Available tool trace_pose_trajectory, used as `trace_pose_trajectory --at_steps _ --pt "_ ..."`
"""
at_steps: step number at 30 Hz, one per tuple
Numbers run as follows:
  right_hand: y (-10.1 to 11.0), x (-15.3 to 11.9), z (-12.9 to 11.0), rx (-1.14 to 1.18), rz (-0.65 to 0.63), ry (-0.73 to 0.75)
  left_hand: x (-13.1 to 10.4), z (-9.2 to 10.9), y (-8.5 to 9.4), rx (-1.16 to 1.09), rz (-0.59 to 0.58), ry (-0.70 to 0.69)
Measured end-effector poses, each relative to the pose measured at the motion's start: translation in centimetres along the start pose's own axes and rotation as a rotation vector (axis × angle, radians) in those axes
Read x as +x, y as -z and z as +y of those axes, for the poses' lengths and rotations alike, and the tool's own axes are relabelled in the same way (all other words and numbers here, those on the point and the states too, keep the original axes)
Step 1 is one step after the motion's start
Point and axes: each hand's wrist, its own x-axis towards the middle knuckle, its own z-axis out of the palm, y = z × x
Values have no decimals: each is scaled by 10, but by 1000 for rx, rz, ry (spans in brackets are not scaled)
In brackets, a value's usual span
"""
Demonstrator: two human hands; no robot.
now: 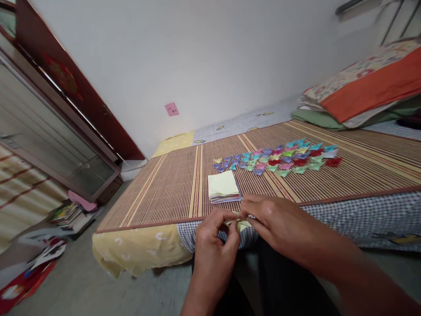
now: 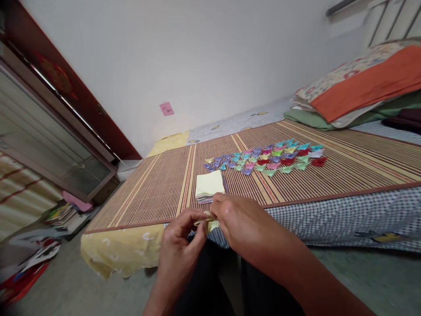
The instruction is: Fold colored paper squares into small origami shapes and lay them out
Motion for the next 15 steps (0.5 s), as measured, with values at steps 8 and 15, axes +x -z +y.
trace_pose_trajectory --at_steps 8,15 --pt "8 4 5 29 -53 -1 -2 -6 -2 -100 -43 111" --pt "3 1 5 139 -18 -109 -1 -7 -8 -191 -48 208"
